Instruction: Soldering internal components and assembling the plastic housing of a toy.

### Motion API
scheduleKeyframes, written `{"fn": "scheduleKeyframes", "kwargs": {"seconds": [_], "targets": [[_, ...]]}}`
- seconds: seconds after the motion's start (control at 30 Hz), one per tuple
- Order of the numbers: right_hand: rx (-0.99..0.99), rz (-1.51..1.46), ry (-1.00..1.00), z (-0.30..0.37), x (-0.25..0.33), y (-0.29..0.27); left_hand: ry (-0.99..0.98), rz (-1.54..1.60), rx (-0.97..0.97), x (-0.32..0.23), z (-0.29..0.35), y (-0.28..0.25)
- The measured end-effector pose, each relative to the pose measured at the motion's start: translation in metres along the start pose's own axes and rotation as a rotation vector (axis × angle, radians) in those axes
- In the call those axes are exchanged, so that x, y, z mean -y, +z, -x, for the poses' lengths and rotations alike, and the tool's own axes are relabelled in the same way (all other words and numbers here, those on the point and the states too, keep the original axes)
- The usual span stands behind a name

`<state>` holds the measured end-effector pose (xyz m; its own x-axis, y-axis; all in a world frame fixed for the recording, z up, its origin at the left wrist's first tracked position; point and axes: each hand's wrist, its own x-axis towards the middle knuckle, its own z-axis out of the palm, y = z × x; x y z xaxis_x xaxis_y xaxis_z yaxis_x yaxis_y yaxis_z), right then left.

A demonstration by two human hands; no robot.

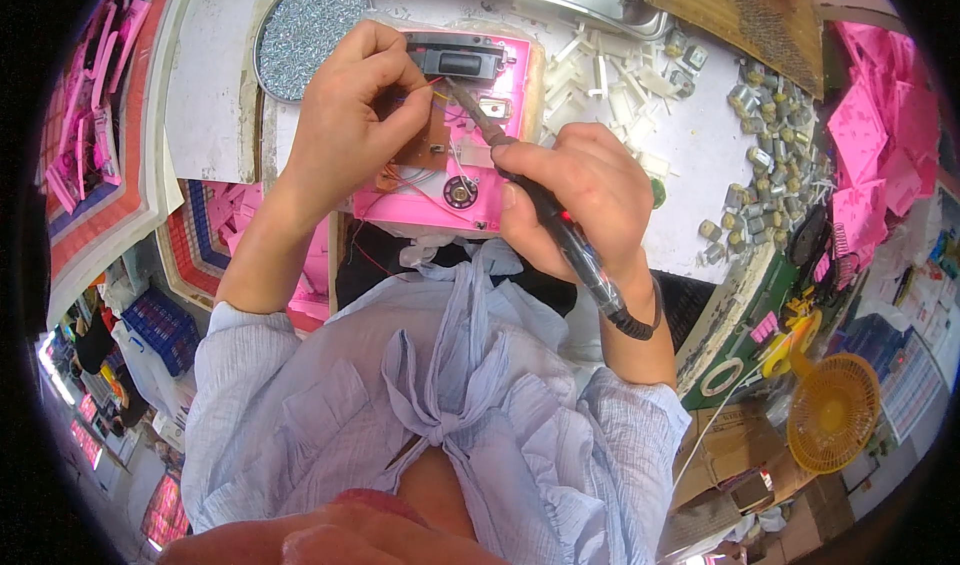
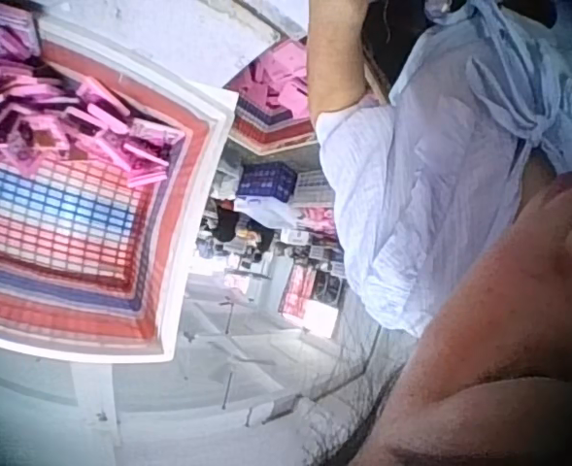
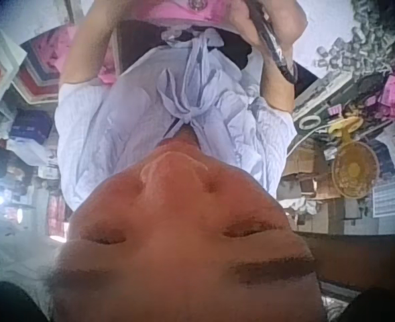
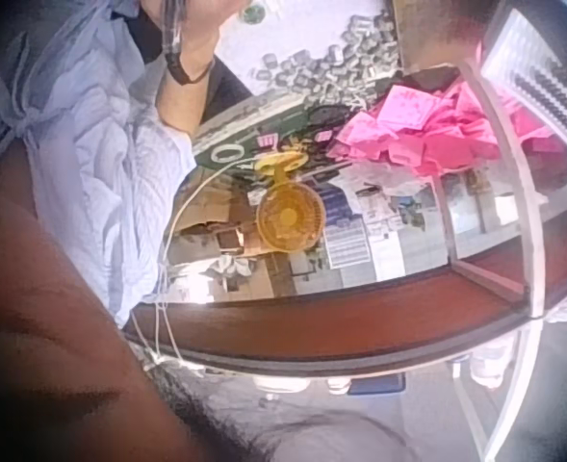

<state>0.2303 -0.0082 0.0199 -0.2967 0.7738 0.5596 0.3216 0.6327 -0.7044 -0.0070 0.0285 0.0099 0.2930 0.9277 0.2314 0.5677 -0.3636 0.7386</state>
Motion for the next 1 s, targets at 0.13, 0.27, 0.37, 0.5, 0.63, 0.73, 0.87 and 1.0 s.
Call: {"fn": "scheduleKeyframes", "kwargs": {"seconds": [0.13,0.27,0.37,0.5,0.63,0.73,0.87,1.0], "targets": [[-0.001,0.007,-0.013,0.000,-0.002,0.001,-0.008,0.012,0.001,0.000,0.000,0.000],[0.000,-0.004,-0.021,-0.001,-0.003,0.001,-0.021,0.013,0.000,-0.001,0.000,0.000],[0.001,0.023,-0.058,-0.003,-0.005,0.002,-0.015,0.013,-0.008,-0.001,0.000,0.000],[0.015,0.038,-0.068,-0.002,-0.006,0.003,-0.013,0.014,-0.012,-0.001,0.000,0.000],[0.046,0.063,-0.072,-0.002,-0.006,0.001,-0.015,0.024,-0.021,0.000,0.000,0.001],[0.044,0.051,-0.080,-0.003,-0.006,0.000,-0.011,0.020,-0.023,0.000,0.000,0.001],[0.018,0.027,-0.040,-0.001,-0.004,-0.004,0.001,0.024,-0.032,0.000,-0.001,0.002],[0.014,0.016,-0.058,-0.001,-0.007,-0.008,-0.006,0.011,-0.025,0.000,-0.001,0.001]]}}
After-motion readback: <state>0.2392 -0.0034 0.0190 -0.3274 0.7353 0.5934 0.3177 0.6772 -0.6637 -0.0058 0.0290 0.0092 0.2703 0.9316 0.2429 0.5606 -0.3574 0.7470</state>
